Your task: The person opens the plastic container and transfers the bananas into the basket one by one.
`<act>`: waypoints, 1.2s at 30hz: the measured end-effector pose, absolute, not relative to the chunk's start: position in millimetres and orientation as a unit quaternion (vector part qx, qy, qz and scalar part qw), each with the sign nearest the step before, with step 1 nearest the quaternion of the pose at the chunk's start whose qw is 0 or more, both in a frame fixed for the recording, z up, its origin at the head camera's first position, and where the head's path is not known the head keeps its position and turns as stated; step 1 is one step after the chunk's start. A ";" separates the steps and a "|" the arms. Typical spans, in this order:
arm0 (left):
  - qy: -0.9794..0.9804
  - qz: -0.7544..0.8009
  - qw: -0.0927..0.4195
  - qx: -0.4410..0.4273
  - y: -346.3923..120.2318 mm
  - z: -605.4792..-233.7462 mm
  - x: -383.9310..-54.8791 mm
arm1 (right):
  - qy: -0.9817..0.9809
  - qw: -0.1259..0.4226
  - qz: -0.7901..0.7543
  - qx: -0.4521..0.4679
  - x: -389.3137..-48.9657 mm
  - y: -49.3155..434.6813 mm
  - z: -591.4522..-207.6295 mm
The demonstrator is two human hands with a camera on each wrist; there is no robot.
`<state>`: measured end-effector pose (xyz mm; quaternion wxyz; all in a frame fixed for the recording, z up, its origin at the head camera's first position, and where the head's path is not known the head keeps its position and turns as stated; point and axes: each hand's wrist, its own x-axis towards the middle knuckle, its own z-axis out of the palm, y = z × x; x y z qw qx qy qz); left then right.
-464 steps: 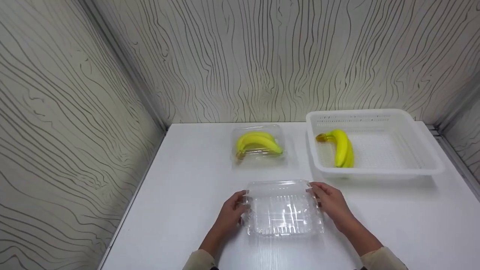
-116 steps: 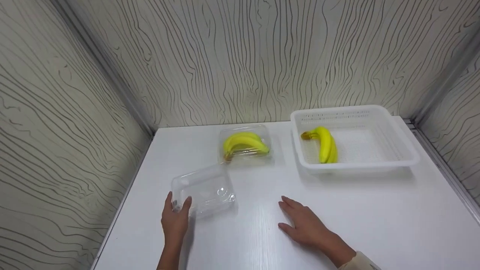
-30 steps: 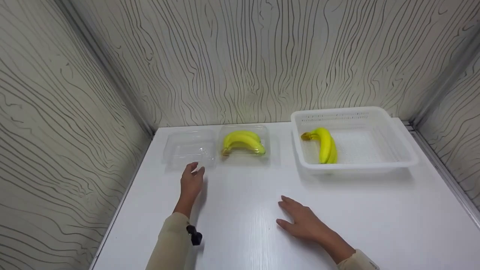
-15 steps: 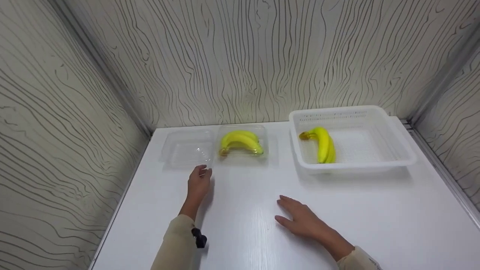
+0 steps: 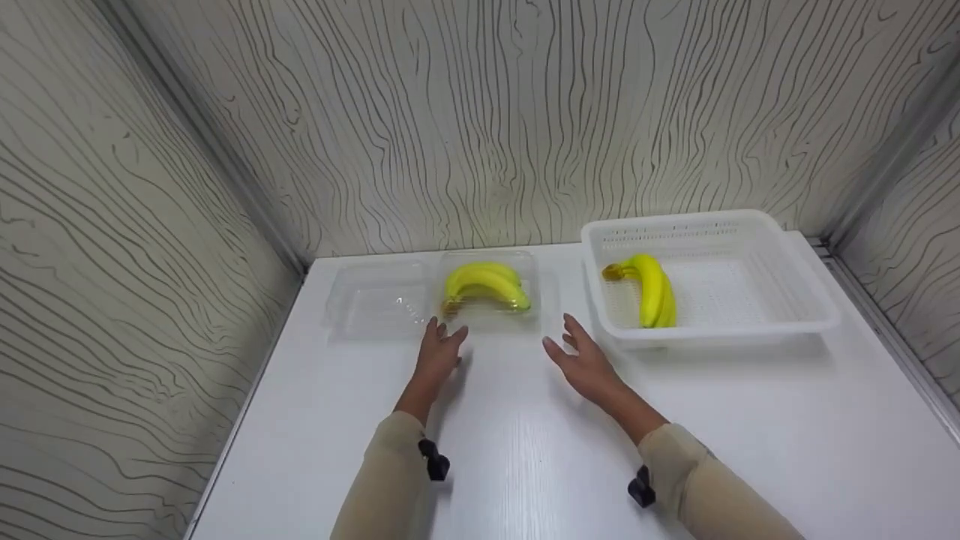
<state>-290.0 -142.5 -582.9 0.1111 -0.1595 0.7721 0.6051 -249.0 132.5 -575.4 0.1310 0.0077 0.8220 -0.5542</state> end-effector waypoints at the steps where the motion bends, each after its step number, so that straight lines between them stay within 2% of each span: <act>1: 0.760 0.618 0.106 -0.167 -136.8 -584.1 -293.0 | 0.818 0.128 -0.560 0.014 -255.1 132.2 -575.5; 8: 0.711 0.666 0.049 -0.221 -119.5 -588.7 -307.4 | 0.788 0.143 -0.598 0.031 -286.0 123.6 -576.4; 17: 0.709 0.669 0.017 -0.223 -120.8 -586.1 -308.2 | 0.775 0.176 -0.606 0.022 -299.3 113.8 -578.7; 21: 0.708 0.671 0.012 -0.219 -117.5 -582.3 -313.3 | 0.769 0.166 -0.617 0.026 -303.0 113.2 -580.3; 27: 0.689 0.688 -0.030 -0.225 -111.1 -579.3 -318.2 | 0.770 0.152 -0.619 0.021 -302.2 112.5 -578.9; 36: 0.716 0.654 -0.047 -0.239 -99.7 -580.5 -305.2 | 0.803 0.123 -0.583 0.015 -285.2 114.5 -576.4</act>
